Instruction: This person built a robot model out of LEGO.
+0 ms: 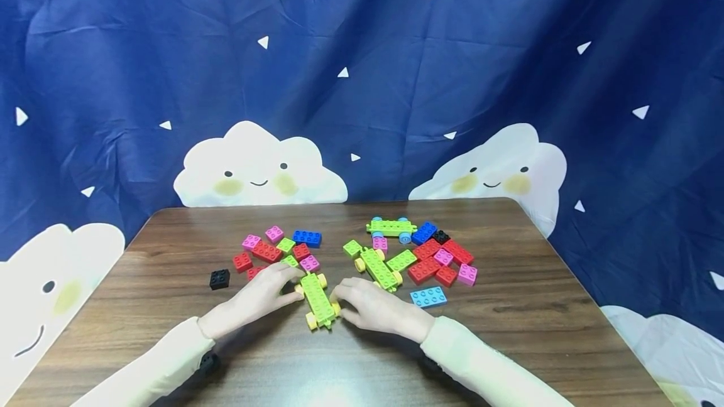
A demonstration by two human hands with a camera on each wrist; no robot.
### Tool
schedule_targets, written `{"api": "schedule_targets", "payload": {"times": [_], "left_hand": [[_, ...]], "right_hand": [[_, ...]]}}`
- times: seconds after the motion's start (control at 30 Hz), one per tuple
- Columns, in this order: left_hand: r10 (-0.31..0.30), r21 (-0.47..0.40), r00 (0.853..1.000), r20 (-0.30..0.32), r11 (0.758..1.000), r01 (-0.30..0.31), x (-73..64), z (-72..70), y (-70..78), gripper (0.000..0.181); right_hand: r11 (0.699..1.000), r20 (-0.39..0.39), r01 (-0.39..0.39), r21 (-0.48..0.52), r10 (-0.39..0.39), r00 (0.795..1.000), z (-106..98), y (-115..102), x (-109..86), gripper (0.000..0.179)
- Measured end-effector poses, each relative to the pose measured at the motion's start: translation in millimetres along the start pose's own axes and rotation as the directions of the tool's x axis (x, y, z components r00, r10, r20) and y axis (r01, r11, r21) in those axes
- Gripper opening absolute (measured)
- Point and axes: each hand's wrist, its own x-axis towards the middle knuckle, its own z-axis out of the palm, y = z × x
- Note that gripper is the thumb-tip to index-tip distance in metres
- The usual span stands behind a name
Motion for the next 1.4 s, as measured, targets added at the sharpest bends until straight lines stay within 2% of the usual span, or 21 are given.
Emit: {"api": "schedule_targets", "payload": {"times": [0.53, 0.9, 1.23, 1.4], "left_hand": [[-0.035, -0.078, 0.999, 0.005, 0.996, 0.035, 8.1, 1.2, 2.2, 0.019], [-0.048, -0.081, 0.999, 0.015, 0.995, 0.049, 12.9, 4.1, 9.4, 0.011], [-0.048, -0.117, 0.998, 0.038, 0.992, 0.052, 14.6, 6.3, 14.7, 0.006], [-0.061, -0.113, 0.997, 0.050, 0.991, 0.066, 15.3, 6.4, 17.7, 0.006]], "right_hand": [[0.998, -0.028, 0.057, 0.034, -0.056, 0.998, 2.2, -3.9, 2.4, 0.015], [0.997, -0.023, 0.052, 0.058, -0.050, 0.998, 2.8, -4.6, 0.4, 0.013], [0.997, 0.029, -0.010, 0.081, 0.007, 1.000, 1.6, -7.6, -3.7, 0.012], [0.998, 0.016, 0.016, 0.067, -0.017, 1.000, 1.3, -7.0, -7.0, 0.013]]}}
